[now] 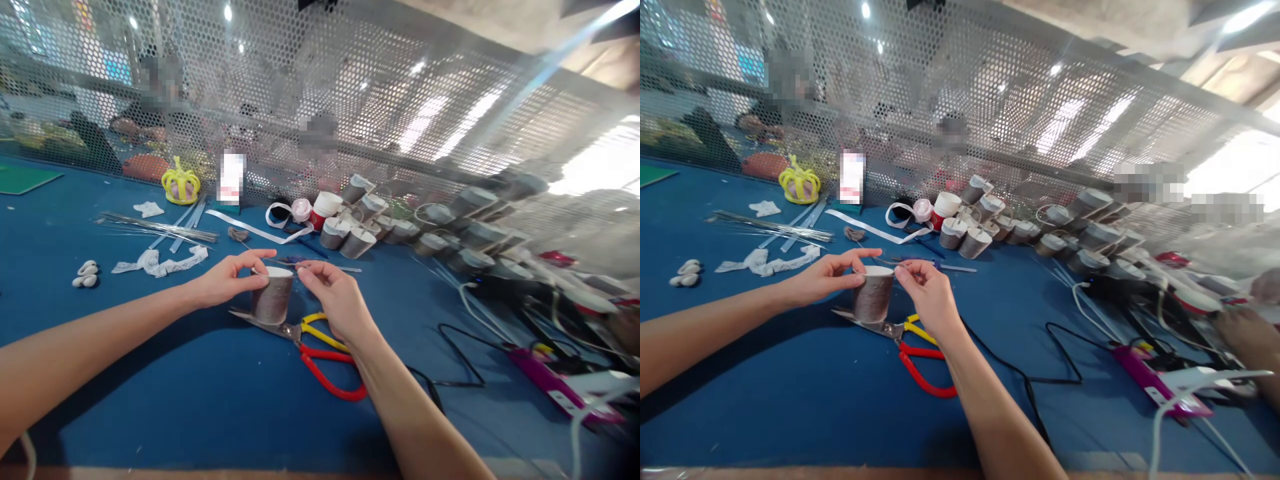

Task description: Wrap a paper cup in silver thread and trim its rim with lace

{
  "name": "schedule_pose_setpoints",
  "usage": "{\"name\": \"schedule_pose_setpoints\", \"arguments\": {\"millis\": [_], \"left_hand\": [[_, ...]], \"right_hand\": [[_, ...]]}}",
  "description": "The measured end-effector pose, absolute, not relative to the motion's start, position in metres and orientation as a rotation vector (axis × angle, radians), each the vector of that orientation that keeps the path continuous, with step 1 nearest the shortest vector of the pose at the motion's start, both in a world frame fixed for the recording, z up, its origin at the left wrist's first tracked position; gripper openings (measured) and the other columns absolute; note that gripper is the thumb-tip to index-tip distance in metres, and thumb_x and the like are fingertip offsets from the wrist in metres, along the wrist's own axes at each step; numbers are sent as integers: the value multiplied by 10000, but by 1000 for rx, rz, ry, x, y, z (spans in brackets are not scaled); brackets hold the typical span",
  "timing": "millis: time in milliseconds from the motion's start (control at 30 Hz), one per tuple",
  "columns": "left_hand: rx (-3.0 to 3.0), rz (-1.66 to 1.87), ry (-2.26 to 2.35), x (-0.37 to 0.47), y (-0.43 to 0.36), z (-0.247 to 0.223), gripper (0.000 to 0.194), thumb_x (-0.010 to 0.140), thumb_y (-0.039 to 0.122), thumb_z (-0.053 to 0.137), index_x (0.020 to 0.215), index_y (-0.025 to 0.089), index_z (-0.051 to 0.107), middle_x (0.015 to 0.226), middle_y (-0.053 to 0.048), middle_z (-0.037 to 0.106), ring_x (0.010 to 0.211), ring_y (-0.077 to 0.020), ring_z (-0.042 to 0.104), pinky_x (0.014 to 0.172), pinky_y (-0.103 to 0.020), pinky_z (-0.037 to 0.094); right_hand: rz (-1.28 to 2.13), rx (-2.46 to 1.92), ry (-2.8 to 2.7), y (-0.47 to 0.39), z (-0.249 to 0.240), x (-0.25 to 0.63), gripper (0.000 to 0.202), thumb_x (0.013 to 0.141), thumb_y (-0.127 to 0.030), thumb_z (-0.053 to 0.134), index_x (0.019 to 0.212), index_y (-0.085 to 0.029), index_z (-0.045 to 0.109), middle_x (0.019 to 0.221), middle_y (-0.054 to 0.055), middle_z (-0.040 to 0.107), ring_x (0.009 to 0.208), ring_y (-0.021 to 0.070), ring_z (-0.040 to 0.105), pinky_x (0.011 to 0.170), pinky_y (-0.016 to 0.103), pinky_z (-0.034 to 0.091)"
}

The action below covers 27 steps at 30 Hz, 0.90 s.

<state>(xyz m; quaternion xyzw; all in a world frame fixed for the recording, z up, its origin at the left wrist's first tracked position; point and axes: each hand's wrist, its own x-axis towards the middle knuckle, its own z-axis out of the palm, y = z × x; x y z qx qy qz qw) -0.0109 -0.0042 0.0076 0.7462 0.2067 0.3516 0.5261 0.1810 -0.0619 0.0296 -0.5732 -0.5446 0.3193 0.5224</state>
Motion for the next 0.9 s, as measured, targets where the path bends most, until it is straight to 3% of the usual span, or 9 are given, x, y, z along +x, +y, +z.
{"name": "schedule_pose_setpoints", "arguments": {"millis": [367, 533, 900], "left_hand": [[1618, 750, 415, -11, -8, 15, 153, 755, 315, 611, 727, 169, 578, 1388, -85, 374, 1295, -232, 321, 1004, -394, 288], [1482, 730, 338, -12, -6, 15, 160, 728, 310, 652, 710, 166, 586, 1395, -69, 367, 1309, -253, 293, 1007, -410, 288], [1388, 684, 285, -14, -5, 15, 167, 718, 317, 670, 722, 166, 601, 1377, -70, 397, 1323, -259, 261, 1011, -405, 283]], "right_hand": [[935, -1229, -1235, -62, 26, 178, 190, 646, -332, 681, 631, -191, 554, 913, 44, 667, 952, 169, 569, 836, 307, 418], [1105, -1148, -1180, -64, 30, 177, 252, 646, -337, 691, 592, -193, 493, 849, 38, 694, 873, 162, 598, 805, 305, 416], [1261, -1086, -1167, -65, 30, 178, 225, 655, -338, 701, 657, -199, 524, 798, -2, 670, 770, 119, 592, 745, 260, 441]]}}
